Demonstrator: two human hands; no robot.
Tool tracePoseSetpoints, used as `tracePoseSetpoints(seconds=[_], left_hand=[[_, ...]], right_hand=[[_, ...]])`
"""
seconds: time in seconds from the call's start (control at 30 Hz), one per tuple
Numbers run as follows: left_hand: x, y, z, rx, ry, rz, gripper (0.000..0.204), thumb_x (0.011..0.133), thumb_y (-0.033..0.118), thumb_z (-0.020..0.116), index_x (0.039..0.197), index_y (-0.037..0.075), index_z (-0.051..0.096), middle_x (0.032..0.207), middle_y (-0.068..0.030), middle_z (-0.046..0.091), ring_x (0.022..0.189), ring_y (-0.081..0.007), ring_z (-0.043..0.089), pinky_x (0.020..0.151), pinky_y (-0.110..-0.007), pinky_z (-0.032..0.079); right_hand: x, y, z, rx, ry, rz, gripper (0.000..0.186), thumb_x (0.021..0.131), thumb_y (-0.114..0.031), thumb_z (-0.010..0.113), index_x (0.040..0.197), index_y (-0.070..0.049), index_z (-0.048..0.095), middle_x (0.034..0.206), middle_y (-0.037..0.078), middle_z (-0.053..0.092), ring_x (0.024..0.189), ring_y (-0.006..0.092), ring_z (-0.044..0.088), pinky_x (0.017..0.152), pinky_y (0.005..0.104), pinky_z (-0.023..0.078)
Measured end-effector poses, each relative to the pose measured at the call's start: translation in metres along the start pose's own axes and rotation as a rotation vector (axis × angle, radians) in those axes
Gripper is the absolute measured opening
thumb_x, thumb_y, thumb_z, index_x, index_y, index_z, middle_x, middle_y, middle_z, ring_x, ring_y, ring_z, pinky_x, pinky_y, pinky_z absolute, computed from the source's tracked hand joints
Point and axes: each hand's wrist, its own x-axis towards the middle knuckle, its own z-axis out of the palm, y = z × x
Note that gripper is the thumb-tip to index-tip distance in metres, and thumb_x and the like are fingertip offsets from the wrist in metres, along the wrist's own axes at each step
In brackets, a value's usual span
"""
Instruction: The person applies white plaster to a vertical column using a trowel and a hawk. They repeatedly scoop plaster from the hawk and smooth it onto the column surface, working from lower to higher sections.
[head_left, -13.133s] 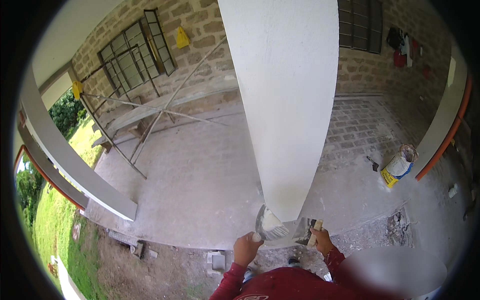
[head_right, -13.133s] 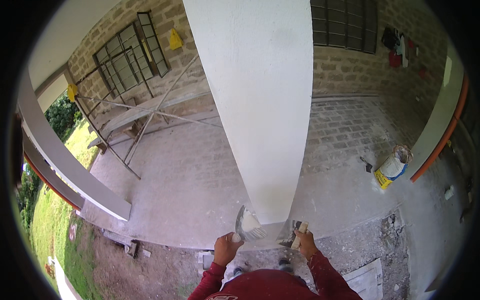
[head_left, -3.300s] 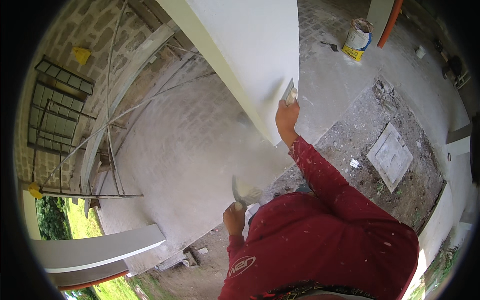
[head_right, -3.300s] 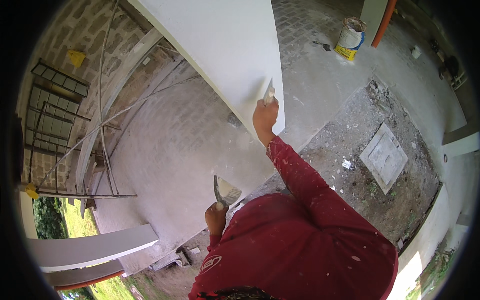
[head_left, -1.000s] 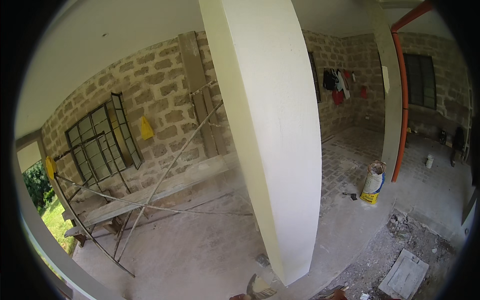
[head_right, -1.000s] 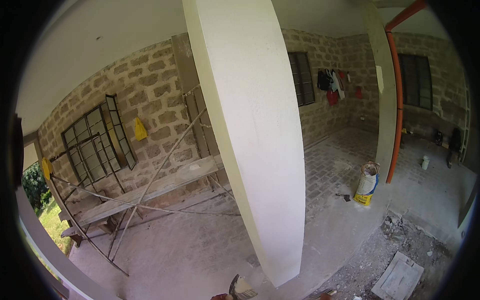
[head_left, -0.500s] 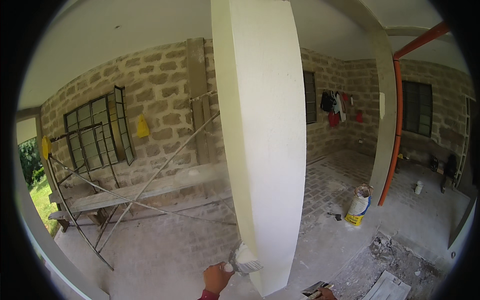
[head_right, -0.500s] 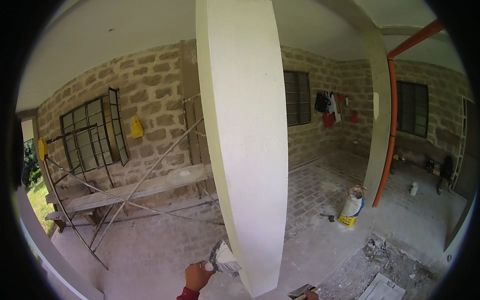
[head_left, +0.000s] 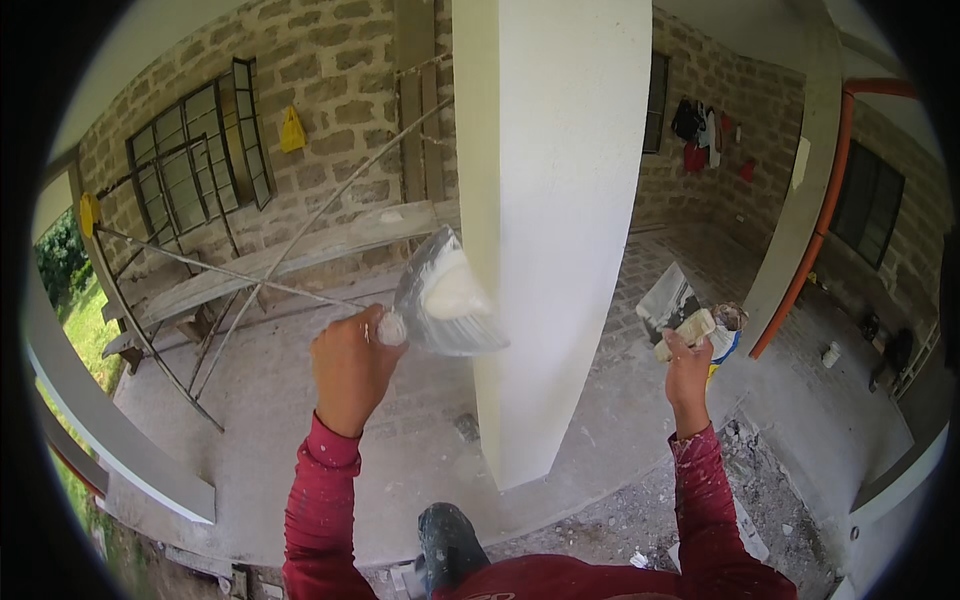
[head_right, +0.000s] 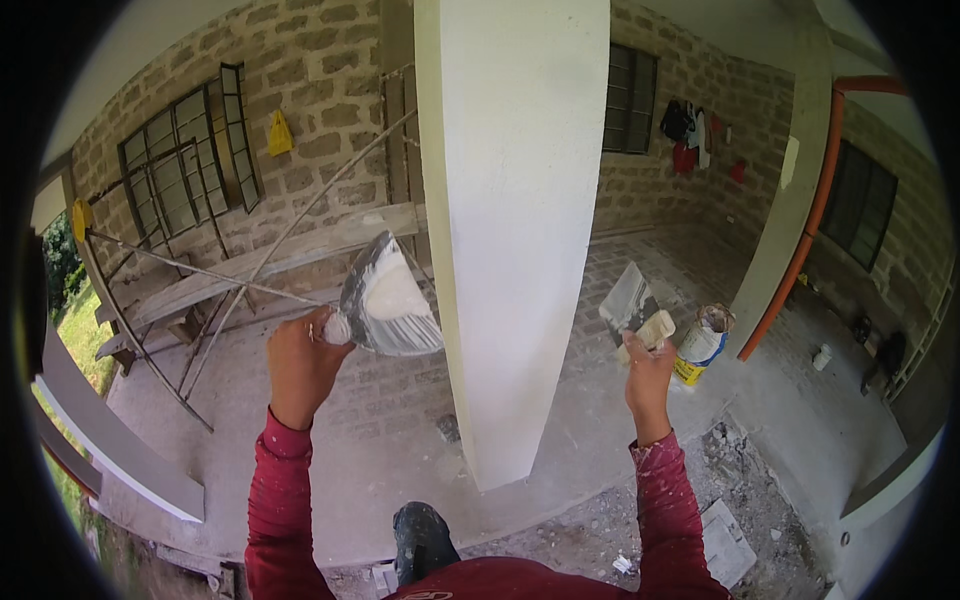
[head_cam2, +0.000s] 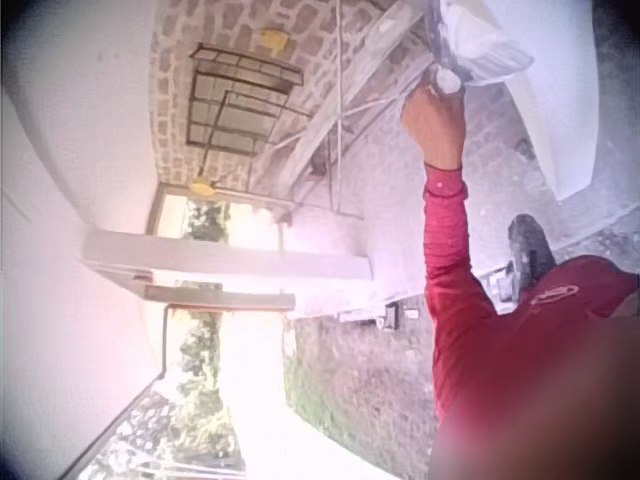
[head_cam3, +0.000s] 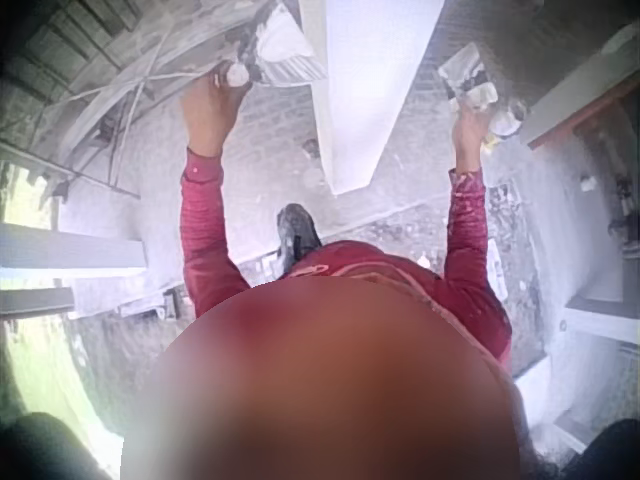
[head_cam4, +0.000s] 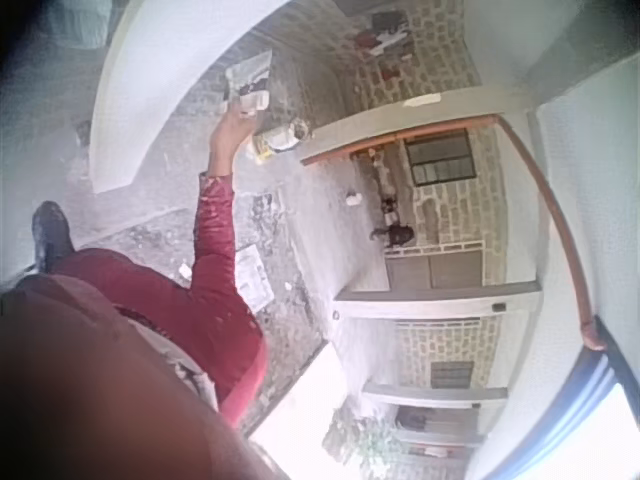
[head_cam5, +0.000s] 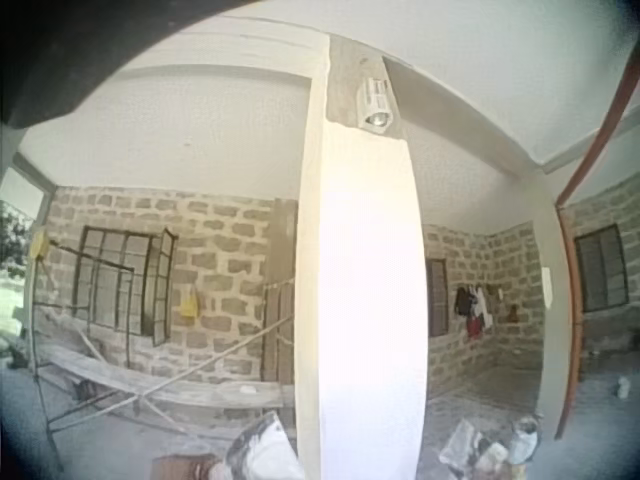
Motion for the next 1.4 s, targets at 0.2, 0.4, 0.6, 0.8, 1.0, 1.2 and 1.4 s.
tracePoseSetpoints(seconds=[0.2,0.4,0.6,0.8,1.0,1.2,1.4], left_hand=[[0.052,0.008,-0.046,0.098,0.067,0.102,0.04,0.076,0.016,0.095,0.112,0.005,0.082,0.079,-0.0207,0.071,0.071,-0.0425,0.068,0.067,-0.045,0.053],[0.072,0.008,-0.053,0.192,-0.019,0.177,0.04,0.077,0.019,0.094,0.114,0.007,0.084,0.078,-0.0196,0.072,0.072,-0.0386,0.071,0.067,-0.045,0.055],[0.066,0.023,-0.046,0.203,-0.038,0.273,0.035,0.079,0.021,0.094,0.111,0.009,0.084,0.08,-0.0189,0.073,0.074,-0.0404,0.071,0.068,-0.048,0.056],[0.077,0.014,-0.035,0.323,0.008,0.169,0.027,0.083,0.024,0.09,0.102,0.006,0.082,0.084,-0.0229,0.074,0.081,-0.044,0.072,0.071,-0.051,0.056],[0.096,-0.015,-0.019,0.122,0.068,0.051,0.021,0.081,0.021,0.086,0.093,0.006,0.08,0.084,-0.0225,0.074,0.081,-0.046,0.072,0.071,-0.053,0.056],[0.094,-0.095,0.05,-0.086,-0.037,0.038,0.027,0.078,0.023,0.092,0.093,0.005,0.079,0.082,-0.0217,0.075,0.081,-0.0458,0.073,0.071,-0.051,0.058],[0.157,-0.187,0.046,-0.195,-0.092,0.095,0.031,0.076,0.027,0.094,0.095,0.007,0.08,0.08,-0.0202,0.075,0.077,-0.0446,0.074,0.069,-0.049,0.057]], right_hand=[[-0.037,-0.131,0.12,-0.756,-0.312,-1.051,0.056,0.087,-0.008,0.08,0.142,-0.012,0.074,0.146,0.009,0.075,0.138,0.0333,0.061,0.114,0.047,0.042],[-0.048,-0.152,0.172,-0.824,-0.375,-1.17,0.056,0.084,-0.011,0.085,0.139,-0.014,0.076,0.143,0.004,0.076,0.135,0.0314,0.063,0.109,0.0469,0.039],[-0.046,-0.153,0.186,-0.964,-0.433,-1.201,0.064,0.077,0.011,0.074,0.135,-0.014,0.077,0.141,0.001,0.077,0.131,0.0282,0.065,0.103,0.0485,0.04],[-0.054,-0.152,0.169,-0.996,-0.616,-1.14,0.063,0.077,0.013,0.077,0.134,-0.014,0.078,0.137,0.002,0.079,0.13,0.0302,0.066,0.106,0.0491,0.04],[0.033,-0.221,0.159,-0.414,-0.175,-0.627,0.02,0.105,-0.002,0.069,0.124,0.002,0.076,0.106,-0.004,0.073,0.093,0.0045,0.061,0.079,0.0263,0.048],[0.167,-0.305,0.228,-0.461,0.084,-0.991,0.028,0.1,-0.009,0.067,0.123,0.006,0.072,0.079,0.001,0.061,0.071,0.0104,0.05,0.068,0.0328,0.046],[0.241,-0.388,0.334,-0.672,0.301,-1.099,0.038,0.099,-0.014,0.068,0.136,-0.002,0.072,0.087,0.012,0.072,0.075,0.0227,0.063,0.076,0.0391,0.054]])
